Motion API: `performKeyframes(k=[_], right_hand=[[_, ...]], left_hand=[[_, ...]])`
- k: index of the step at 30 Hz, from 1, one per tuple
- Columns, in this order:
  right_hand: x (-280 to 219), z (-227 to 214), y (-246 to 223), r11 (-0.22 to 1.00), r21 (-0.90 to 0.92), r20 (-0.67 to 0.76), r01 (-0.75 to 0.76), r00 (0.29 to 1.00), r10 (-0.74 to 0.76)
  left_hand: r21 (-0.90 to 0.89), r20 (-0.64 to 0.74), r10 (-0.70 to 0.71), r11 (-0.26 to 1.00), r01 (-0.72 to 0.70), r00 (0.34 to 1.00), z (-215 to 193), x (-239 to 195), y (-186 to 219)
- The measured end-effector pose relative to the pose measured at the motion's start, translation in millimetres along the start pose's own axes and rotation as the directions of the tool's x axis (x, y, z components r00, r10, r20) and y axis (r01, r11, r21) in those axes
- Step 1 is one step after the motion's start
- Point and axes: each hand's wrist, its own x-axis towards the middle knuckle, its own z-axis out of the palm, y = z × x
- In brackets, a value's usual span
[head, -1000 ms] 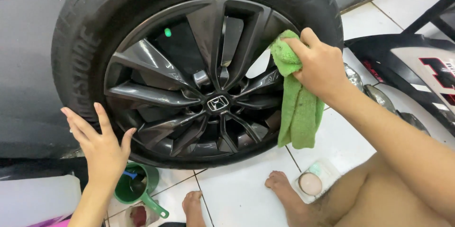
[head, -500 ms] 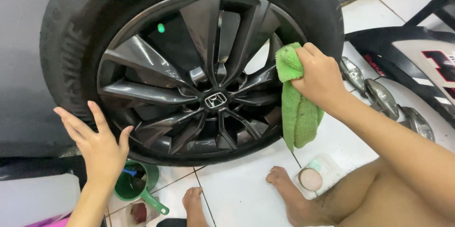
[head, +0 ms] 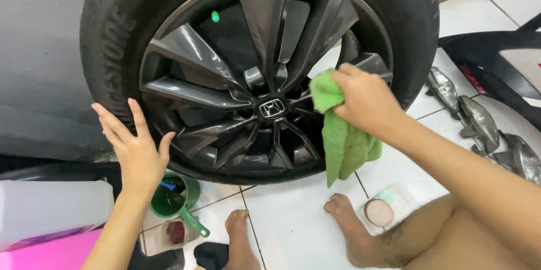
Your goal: The person cleans a car wheel using a green cloth. They wipe the spokes and the center hub of the wheel while sitting on the floor.
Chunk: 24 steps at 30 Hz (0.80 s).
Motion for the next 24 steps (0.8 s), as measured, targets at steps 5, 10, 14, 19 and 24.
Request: performKeyframes(k=[5, 10, 14, 19, 24], right_hand=[[-7.2, -26.8, 45.8, 0.96, -0.201, -0.163, -0.196, 0.973, 0.164], [-5.3, -0.9, 30.4, 0.961, -0.202, -0.165, -0.189, 0.974, 0.157], [-5.5, 16.0, 5.4, 0.994, -0.105, -0.091, -0.011, 0.996, 0.001], [-15.1, -23.1, 15.0, 0.956, -0.191, -0.004, -0.225, 0.974, 0.228], [-16.6, -20.4, 37.5, 0.906, -0.284, -0.037, -0.314, 0.948, 0.317]], left_hand=[[-0.011, 0.017, -0.002, 1.0, 0.002, 1.0, -4.3, -2.9, 2.1], [-0.009, 0.0, -0.006, 1.0, 0.006, 1.0, 0.7, -0.5, 2.0], [-0.013, 0.012, -0.003, 1.0, 0.003, 1.0, -3.4, 0.3, 0.8], [0.308, 0.006, 0.03, 0.951, -0.031, 1.0, -12.6, 1.6, 10.7], [0.249, -0.126, 0.201, 0.954, -0.165, 0.971, -37.7, 7.1, 38.6]])
